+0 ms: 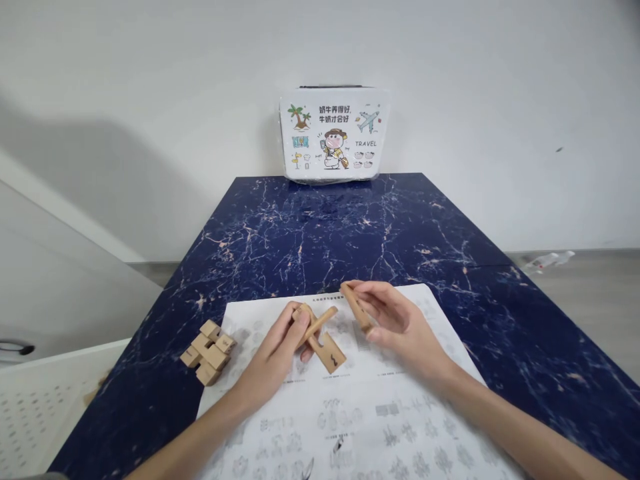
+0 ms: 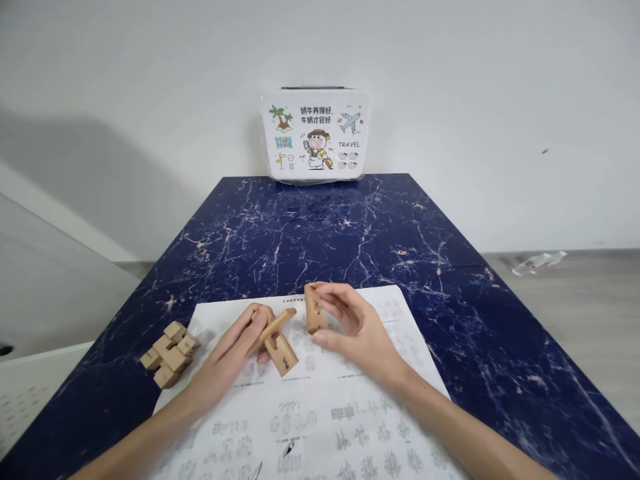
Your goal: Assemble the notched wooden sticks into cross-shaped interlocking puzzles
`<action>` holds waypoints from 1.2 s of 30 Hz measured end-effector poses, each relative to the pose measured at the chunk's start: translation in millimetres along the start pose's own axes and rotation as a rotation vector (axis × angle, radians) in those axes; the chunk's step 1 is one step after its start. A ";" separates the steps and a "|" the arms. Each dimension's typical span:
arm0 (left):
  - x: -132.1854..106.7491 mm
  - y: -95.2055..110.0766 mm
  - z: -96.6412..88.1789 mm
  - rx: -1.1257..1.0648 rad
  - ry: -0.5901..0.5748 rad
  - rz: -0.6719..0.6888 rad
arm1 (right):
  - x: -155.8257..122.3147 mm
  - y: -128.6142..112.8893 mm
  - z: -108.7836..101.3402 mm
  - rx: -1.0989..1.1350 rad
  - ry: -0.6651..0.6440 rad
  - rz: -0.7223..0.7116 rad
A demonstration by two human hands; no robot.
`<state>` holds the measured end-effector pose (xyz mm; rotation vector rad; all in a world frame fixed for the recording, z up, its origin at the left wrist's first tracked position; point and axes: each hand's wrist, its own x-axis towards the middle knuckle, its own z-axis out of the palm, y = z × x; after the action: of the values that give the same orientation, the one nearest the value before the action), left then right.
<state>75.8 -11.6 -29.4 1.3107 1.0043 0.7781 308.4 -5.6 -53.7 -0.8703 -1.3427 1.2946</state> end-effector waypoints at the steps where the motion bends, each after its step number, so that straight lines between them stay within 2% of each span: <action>1: 0.4 -0.3 0.5 -0.027 -0.017 -0.014 | -0.9 -0.8 0.7 0.022 -0.015 -0.011; 4: 2.3 -1.6 1.1 -0.127 -0.047 -0.088 | -3.5 -4.5 3.3 0.069 -0.062 -0.033; 9: 3.8 2.4 -1.0 -0.264 -0.149 -0.368 | -8.5 -12.2 8.5 0.122 -0.154 -0.055; 12: 2.2 6.9 -1.0 -0.264 -0.207 -0.477 | -11.8 -14.5 10.0 0.074 -0.238 -0.062; 15: 0.8 9.0 -0.1 -0.299 -0.199 -0.508 | -14.2 -15.1 8.8 -0.022 -0.297 -0.089; 19: 1.9 7.7 -0.7 -0.346 -0.219 -0.542 | -15.4 -16.3 5.8 -0.121 -0.298 -0.132; 36: 5.4 2.3 -12.8 -0.402 -0.413 -0.649 | -20.0 -26.3 0.9 -0.249 -0.443 -0.196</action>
<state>66.3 -1.3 -27.6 0.6868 0.8093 0.1777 315.6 -29.2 -31.6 -0.6128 -1.9197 1.2237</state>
